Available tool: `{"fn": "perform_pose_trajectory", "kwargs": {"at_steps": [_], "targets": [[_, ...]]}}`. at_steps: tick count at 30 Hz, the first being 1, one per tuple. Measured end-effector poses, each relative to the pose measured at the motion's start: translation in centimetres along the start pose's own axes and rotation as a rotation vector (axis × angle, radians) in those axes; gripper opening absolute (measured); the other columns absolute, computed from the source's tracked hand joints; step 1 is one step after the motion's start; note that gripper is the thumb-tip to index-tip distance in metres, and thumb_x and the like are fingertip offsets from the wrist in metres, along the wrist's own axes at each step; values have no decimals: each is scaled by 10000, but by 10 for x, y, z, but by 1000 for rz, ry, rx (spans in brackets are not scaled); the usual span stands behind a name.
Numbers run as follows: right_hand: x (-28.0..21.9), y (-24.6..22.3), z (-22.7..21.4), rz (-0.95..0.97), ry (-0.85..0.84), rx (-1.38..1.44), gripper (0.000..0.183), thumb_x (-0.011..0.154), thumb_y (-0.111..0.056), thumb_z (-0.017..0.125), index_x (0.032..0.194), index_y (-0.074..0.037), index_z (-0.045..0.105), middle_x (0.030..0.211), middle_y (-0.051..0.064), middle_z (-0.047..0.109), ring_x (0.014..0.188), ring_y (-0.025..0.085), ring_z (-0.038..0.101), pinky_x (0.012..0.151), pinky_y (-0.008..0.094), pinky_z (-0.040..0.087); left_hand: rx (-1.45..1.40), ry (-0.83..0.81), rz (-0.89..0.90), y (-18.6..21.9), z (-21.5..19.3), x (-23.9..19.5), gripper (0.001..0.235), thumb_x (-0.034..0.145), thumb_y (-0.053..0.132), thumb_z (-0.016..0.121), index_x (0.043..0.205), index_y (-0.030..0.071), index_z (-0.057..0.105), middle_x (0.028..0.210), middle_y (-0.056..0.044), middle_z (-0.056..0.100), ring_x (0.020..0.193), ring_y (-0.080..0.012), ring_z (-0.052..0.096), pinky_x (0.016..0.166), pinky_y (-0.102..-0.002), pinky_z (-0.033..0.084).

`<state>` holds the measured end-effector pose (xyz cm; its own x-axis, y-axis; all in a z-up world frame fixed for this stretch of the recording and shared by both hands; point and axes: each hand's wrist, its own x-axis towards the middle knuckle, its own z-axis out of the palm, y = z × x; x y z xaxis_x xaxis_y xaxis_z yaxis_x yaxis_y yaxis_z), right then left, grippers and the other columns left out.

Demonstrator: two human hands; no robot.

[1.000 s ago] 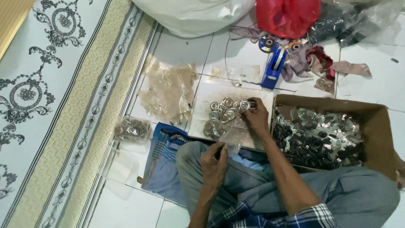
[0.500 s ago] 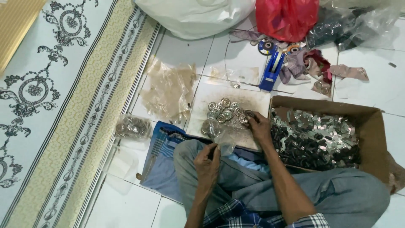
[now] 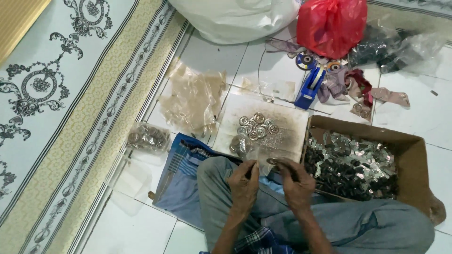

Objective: Sorting and packing small metal components into plastic bags while sitting on the floor.

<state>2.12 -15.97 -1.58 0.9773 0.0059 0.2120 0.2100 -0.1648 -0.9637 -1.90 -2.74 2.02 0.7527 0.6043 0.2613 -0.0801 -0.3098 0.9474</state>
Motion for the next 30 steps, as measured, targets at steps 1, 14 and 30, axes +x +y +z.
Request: {"fn": "perform_pose_trajectory", "kwargs": {"at_steps": [1,14,30], "targets": [[-1,7,5,-4,6,-2,255,907,50,694,1137,-44,744,1006,33,787,811,106,709,743,217,573,-5,-3,4,2,0,1,106,860,22,715,952,-5,761,755,-21,722,572,-108,569,533,-250,484],[6,-19,6,-523,-484,-908,518,744,-61,697,1257,-46,629,1133,105,703,722,296,688,590,385,542,14,22,53,-10,5,-12,160,862,14,715,1014,-28,740,911,-94,771,697,-181,694,636,-270,563],[86,136,52,-275,-416,-636,382,925,-209,622,1276,-63,665,1252,114,643,945,349,655,780,427,537,6,-12,-169,-36,-23,-21,154,843,62,737,990,30,772,872,-56,755,734,-166,677,692,-273,561]]}}
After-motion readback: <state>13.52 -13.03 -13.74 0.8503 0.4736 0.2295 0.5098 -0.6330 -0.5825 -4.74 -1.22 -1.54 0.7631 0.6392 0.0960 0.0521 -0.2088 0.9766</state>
